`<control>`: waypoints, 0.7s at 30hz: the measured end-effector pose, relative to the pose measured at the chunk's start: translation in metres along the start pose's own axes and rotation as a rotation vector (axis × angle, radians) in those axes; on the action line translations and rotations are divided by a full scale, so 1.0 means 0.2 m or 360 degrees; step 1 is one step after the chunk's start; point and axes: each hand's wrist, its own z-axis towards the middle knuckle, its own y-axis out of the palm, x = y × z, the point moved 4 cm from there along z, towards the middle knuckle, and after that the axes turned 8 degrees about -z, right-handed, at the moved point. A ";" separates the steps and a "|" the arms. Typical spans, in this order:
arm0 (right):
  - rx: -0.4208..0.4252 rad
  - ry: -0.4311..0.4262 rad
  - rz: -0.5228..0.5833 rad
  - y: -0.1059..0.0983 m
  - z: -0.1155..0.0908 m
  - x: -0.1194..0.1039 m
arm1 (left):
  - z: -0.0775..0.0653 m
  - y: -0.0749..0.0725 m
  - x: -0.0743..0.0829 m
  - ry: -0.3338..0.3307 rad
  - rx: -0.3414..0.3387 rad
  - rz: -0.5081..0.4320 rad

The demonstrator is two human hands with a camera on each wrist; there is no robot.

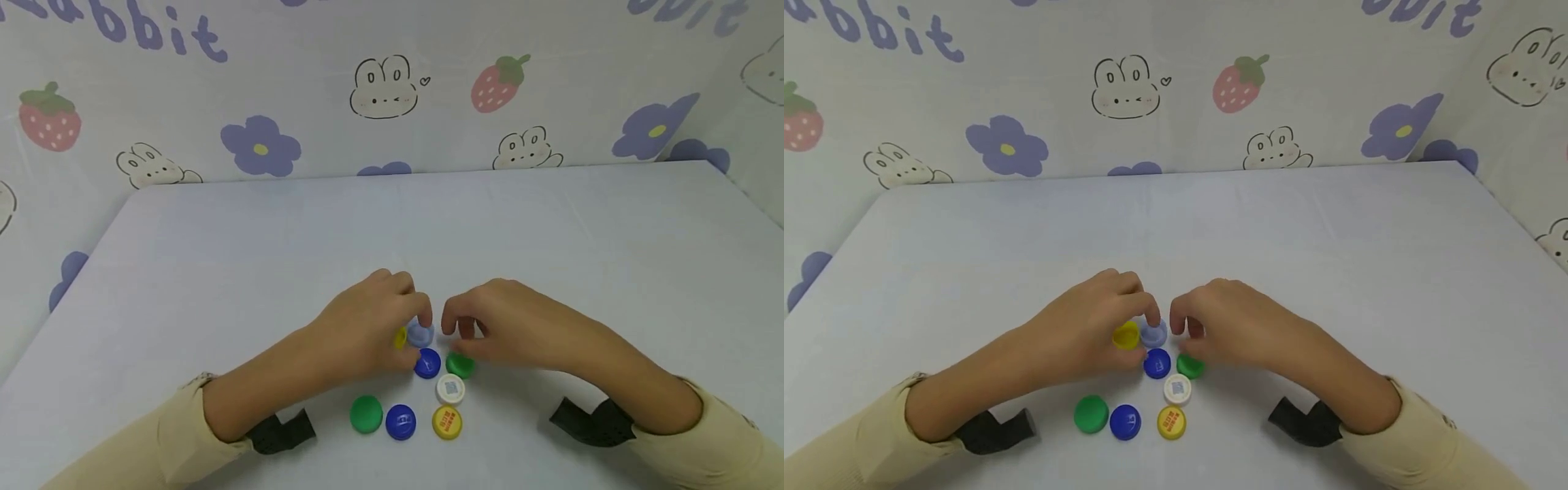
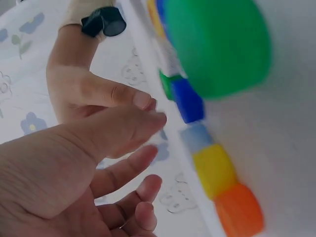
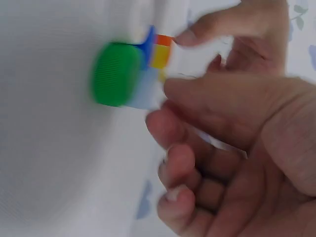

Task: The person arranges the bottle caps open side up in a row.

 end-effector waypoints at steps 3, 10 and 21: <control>-0.0105 -0.0191 -0.0081 -0.01 -0.05 -0.03 | -0.01 0.02 0.05 0.0034 -0.0090 -0.0022; -0.0016 -0.0485 -0.0276 0.03 -0.10 -0.10 | -0.03 0.07 0.11 0.0158 -0.0146 -0.0165; 0.0291 -0.0536 -0.0778 0.14 -0.08 -0.15 | 0.02 0.10 0.09 0.0229 -0.0177 -0.0305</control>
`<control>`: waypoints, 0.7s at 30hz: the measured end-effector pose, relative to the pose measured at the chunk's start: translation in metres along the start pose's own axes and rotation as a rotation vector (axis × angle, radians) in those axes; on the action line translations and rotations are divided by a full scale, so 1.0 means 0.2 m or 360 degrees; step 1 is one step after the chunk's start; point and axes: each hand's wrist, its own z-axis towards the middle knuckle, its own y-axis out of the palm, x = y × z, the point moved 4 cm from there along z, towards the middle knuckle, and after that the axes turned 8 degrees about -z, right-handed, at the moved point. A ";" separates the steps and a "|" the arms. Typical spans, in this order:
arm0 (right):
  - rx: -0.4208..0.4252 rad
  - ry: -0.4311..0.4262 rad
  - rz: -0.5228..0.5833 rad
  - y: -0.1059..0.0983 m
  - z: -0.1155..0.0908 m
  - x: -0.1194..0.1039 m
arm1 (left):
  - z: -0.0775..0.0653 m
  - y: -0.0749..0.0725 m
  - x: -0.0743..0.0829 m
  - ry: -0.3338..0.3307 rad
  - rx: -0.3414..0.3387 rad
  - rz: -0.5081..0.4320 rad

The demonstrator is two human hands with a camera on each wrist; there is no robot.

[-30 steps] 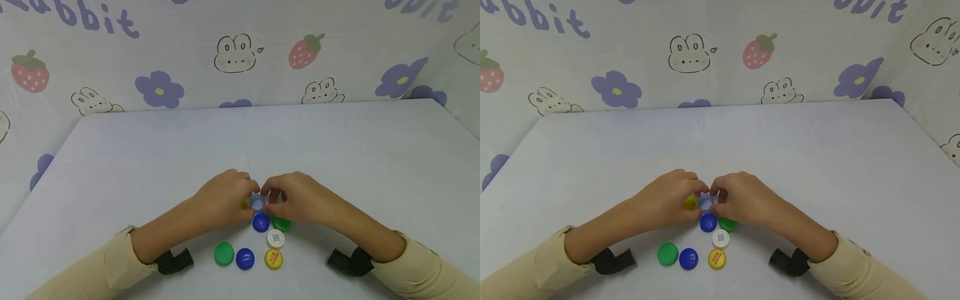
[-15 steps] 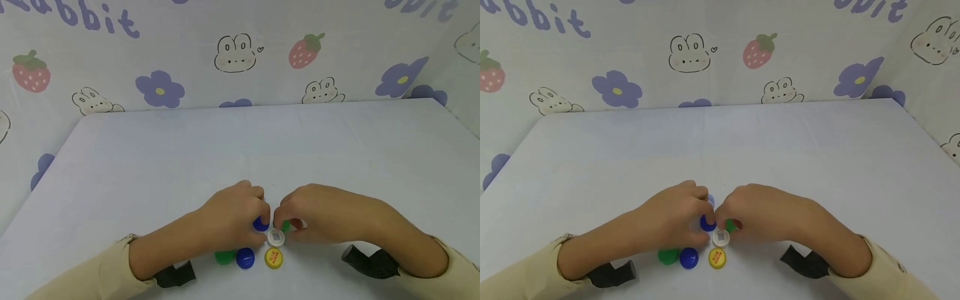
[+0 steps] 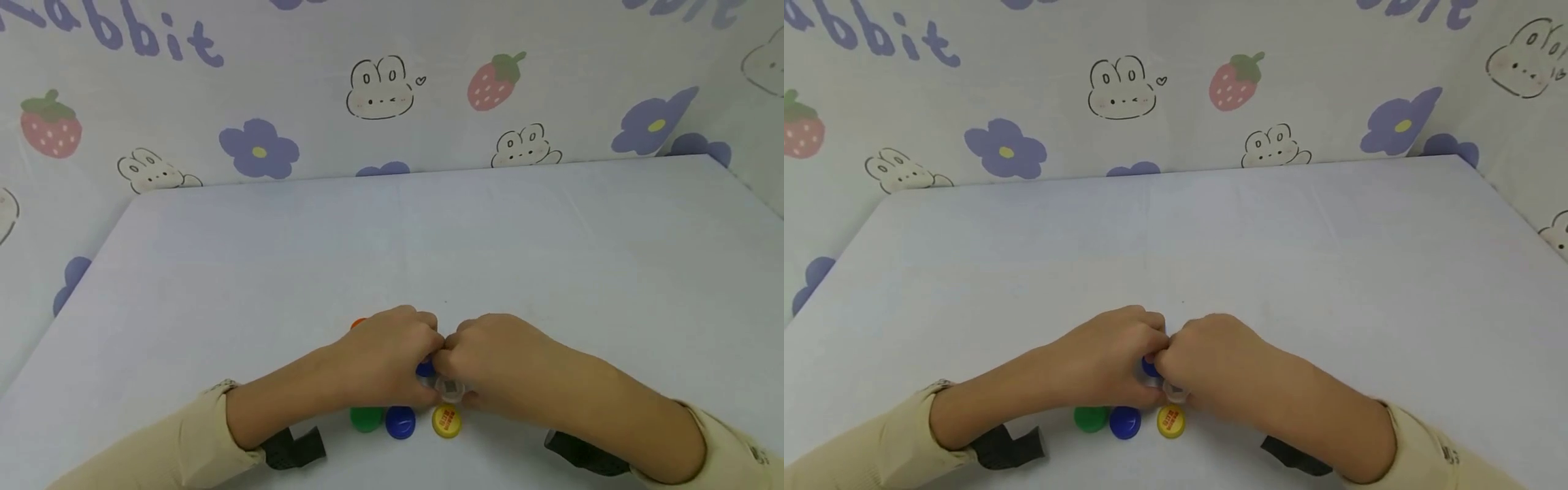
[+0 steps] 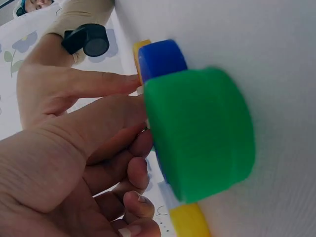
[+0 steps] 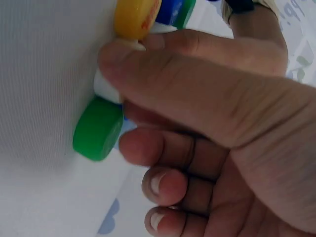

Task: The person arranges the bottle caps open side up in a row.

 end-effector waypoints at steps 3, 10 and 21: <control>0.0060 0.0011 -0.0167 -0.01 0.00 -0.03 | 0.01 0.01 -0.01 -0.0007 -0.0031 -0.0056; 0.0046 -0.0005 -0.0230 -0.03 -0.01 -0.04 | 0.03 0.01 -0.02 -0.0032 -0.0083 -0.0129; 0.0219 -0.0154 -0.0130 -0.14 -0.04 -0.03 | -0.03 -0.08 -0.04 -0.0028 -0.0058 -0.0448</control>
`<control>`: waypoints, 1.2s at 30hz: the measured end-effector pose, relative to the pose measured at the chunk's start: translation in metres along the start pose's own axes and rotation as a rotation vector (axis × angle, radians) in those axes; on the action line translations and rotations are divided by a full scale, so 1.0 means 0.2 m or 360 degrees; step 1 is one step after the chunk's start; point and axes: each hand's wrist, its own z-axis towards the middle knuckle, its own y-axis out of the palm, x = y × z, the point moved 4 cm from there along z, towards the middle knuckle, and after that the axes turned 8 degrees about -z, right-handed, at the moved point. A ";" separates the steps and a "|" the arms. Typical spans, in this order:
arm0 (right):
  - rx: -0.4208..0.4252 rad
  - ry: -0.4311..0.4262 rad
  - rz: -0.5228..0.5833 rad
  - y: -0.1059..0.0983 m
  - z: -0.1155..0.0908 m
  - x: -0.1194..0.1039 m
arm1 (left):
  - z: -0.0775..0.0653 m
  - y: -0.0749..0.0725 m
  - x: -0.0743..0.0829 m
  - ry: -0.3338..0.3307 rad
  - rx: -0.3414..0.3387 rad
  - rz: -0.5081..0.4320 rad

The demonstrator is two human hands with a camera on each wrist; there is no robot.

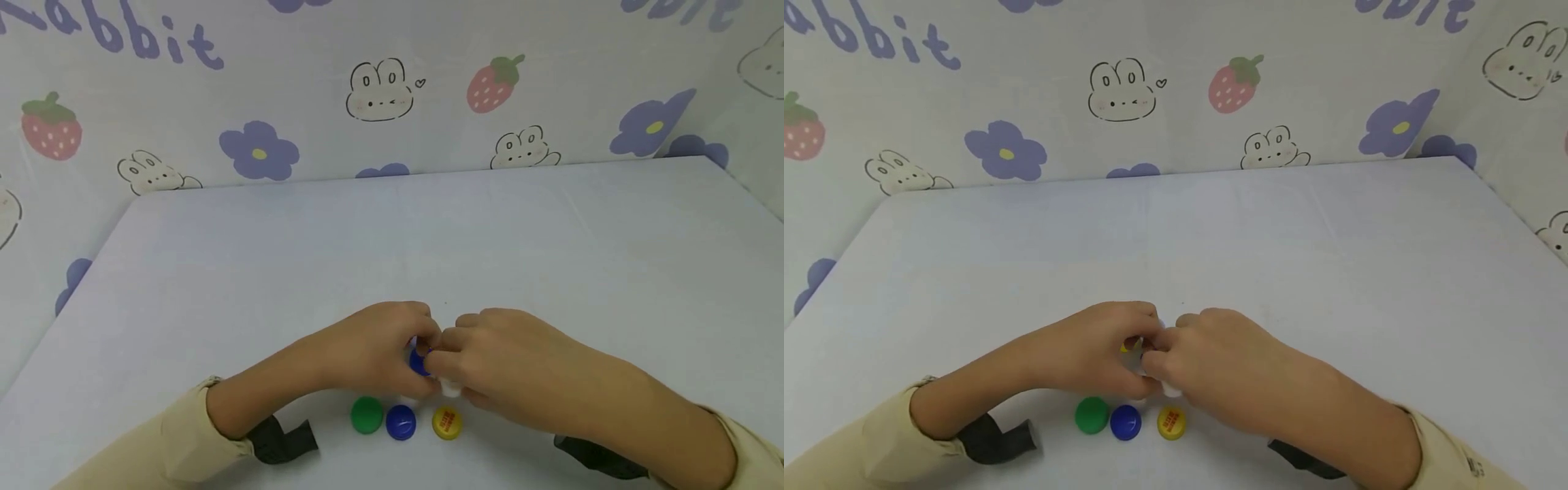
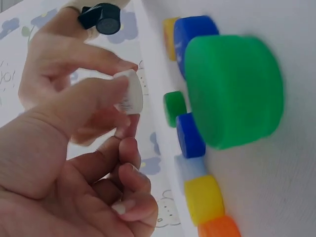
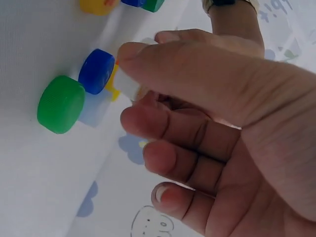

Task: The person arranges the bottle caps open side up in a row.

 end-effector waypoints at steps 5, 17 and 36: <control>0.0067 -0.0029 0.0104 -0.03 0.00 0.01 | -0.02 -0.03 0.00 0.0053 0.0030 -0.0116; 0.0279 0.0072 0.0216 -0.15 -0.02 0.09 | -0.02 -0.03 0.01 0.0095 0.0080 -0.0471; 0.0242 0.0370 0.0003 -0.21 -0.06 0.17 | -0.06 -0.07 0.09 0.0298 0.0645 -0.0032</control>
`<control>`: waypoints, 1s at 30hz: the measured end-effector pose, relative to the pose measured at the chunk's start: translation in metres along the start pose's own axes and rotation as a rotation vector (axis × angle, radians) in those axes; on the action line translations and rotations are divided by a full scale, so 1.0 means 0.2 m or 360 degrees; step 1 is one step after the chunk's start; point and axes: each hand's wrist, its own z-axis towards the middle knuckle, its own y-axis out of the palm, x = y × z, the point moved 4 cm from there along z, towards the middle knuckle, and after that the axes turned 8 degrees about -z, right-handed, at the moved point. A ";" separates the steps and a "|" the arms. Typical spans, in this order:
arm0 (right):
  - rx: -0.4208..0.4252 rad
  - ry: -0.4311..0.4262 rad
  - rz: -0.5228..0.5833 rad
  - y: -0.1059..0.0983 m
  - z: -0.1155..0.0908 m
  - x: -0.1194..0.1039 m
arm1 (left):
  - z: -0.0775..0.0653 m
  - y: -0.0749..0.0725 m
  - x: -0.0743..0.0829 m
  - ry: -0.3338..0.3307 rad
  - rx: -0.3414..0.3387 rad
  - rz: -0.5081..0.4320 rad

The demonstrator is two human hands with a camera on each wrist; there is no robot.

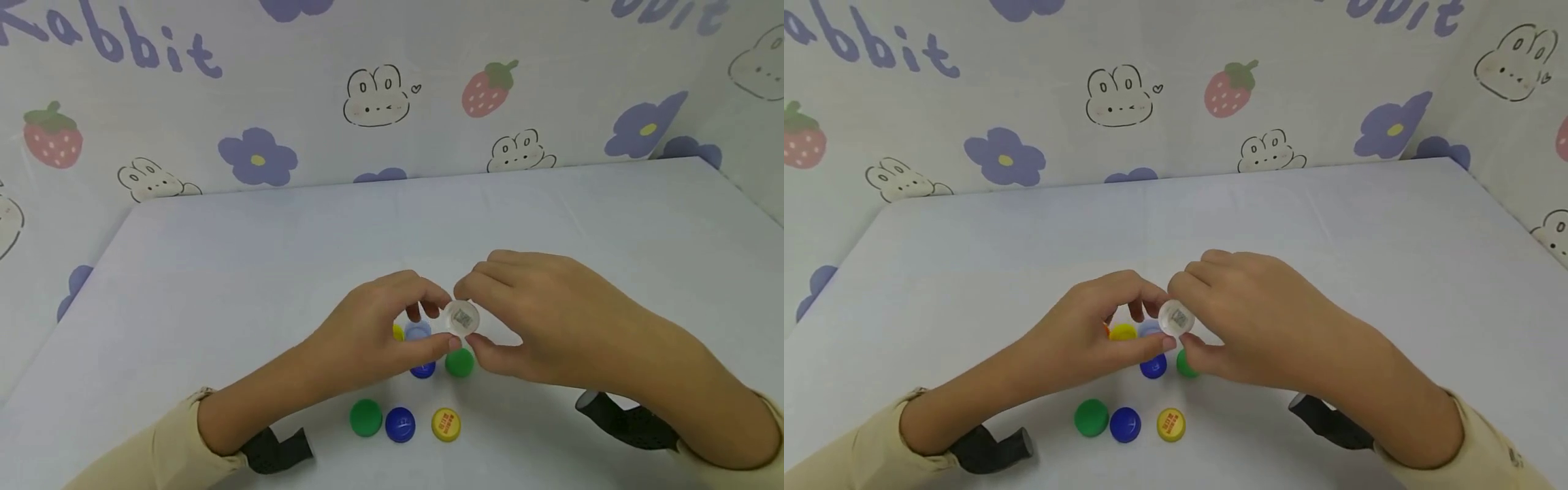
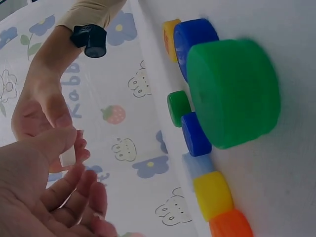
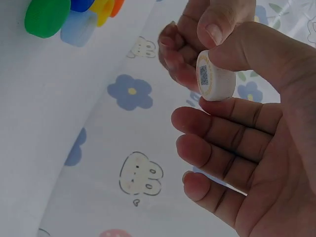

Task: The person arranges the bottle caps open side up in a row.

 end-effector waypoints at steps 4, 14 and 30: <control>-0.0026 0.0062 0.0028 0.01 0.00 0.03 | 0.01 -0.02 0.03 0.0169 0.0115 0.0185; -0.0196 0.0201 0.0139 0.08 0.01 0.09 | 0.03 -0.02 0.00 0.0120 0.0114 0.0348; -0.0538 0.0255 0.0346 0.35 0.03 0.12 | 0.12 0.10 -0.16 -0.0216 -0.0325 0.0610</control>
